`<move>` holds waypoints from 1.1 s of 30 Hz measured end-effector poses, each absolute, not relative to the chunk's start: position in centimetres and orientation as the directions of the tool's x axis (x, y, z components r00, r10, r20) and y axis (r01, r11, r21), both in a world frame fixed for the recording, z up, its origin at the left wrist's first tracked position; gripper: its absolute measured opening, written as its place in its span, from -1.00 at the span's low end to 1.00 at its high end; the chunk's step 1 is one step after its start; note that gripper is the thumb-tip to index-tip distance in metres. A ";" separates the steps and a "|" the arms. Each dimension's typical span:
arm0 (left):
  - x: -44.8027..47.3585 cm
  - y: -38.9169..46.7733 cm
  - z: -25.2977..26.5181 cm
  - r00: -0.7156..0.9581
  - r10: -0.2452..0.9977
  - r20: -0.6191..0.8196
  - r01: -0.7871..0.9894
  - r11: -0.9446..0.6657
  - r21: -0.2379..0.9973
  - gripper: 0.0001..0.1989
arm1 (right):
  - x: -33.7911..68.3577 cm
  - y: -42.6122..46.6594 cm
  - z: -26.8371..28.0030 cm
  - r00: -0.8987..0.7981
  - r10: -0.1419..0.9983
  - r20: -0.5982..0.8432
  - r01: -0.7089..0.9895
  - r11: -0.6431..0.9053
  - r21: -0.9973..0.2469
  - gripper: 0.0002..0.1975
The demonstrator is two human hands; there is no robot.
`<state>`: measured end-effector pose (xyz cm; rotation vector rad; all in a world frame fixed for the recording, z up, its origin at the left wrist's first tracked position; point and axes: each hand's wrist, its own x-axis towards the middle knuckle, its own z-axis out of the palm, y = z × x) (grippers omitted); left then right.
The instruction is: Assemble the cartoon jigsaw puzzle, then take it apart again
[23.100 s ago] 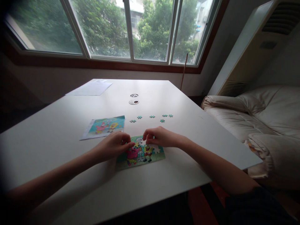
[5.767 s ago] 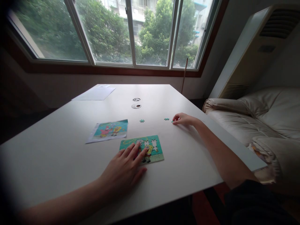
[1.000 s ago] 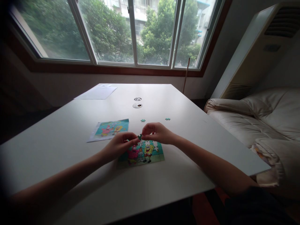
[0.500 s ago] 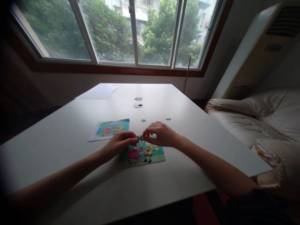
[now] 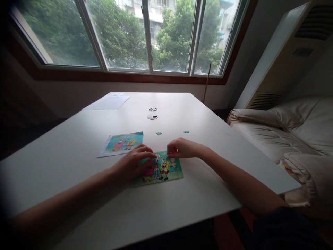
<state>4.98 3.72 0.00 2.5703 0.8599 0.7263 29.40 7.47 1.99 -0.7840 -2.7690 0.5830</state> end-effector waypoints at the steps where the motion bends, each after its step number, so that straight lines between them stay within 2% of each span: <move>1: 5.0 3.7 -0.1 0.706 0.610 0.360 0.459 -0.781 0.423 -0.79 | 29.4 7.5 1.9 -0.840 0.536 0.085 0.455 0.781 -0.429 -0.83; 5: 5.1 3.6 -0.5 0.743 0.566 0.358 0.479 -0.823 0.307 -0.76 | 29.2 7.3 2.0 -0.845 0.528 0.086 0.449 0.787 -0.424 -0.85; 17: 5.4 3.3 -0.6 0.771 0.558 0.306 0.522 -0.830 0.197 -0.74 | 29.1 7.3 2.0 -0.846 0.526 0.093 0.457 0.803 -0.383 -0.85; 28: 5.7 3.0 0.2 0.802 0.553 0.227 0.545 -0.832 0.103 -0.70 | 28.2 7.1 1.8 -0.735 0.674 0.076 0.561 0.667 -0.490 -0.87; 33: 5.6 2.9 0.1 0.802 0.557 0.216 0.550 -0.830 0.097 -0.70 | 28.0 7.0 1.7 -0.715 0.697 0.053 0.577 0.632 -0.518 -0.84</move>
